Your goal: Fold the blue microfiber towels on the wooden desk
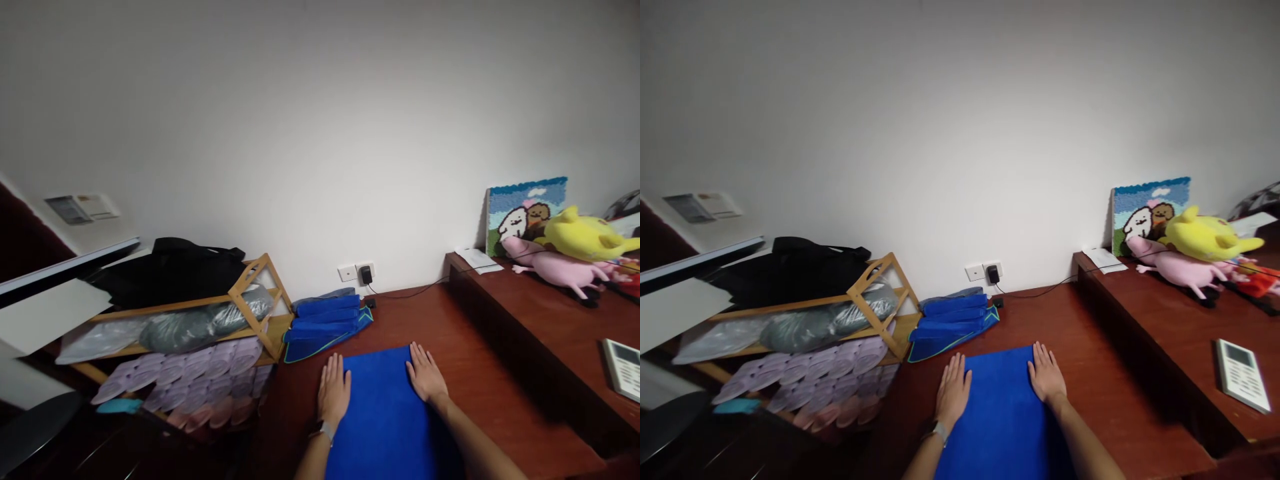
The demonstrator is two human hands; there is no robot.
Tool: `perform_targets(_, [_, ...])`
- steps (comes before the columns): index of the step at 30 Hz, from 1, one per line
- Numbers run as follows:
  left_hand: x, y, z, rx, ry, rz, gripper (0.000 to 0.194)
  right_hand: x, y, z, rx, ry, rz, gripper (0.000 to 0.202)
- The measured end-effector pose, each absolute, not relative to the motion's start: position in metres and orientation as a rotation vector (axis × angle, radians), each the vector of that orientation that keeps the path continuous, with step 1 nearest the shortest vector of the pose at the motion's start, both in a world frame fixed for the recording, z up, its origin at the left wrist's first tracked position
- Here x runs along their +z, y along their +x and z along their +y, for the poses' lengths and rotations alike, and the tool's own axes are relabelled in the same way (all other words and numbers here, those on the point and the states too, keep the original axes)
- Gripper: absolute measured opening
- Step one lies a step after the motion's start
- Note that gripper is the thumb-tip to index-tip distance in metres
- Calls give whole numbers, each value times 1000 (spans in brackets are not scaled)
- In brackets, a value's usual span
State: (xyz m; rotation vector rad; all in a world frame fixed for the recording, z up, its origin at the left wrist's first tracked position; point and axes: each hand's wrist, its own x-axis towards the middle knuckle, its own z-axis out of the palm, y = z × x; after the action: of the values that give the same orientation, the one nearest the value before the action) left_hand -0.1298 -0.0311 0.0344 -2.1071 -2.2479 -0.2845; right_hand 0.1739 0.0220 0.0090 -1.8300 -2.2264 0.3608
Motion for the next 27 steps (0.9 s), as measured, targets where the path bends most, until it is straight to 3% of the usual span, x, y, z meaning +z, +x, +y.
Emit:
perform_targets(5, [36, -12, -11, -425, -2533, -1911, 61, 2, 176, 23, 354, -1828, -2250, 69])
perform_targets(11, [17, 53, 1, -531, -2558, -2050, 63, -5, 180, 22, 272, -1805, -2362, 66])
perform_targets(16, [17, 20, -4, -476, -2530, -2058, 65, 3, 177, 21, 289, -1852, -2322, 67])
perform_targets(27, [26, -145, -18, -192, -2161, -2274, 68, -1, 177, 23, 278, -1848, -2255, 66])
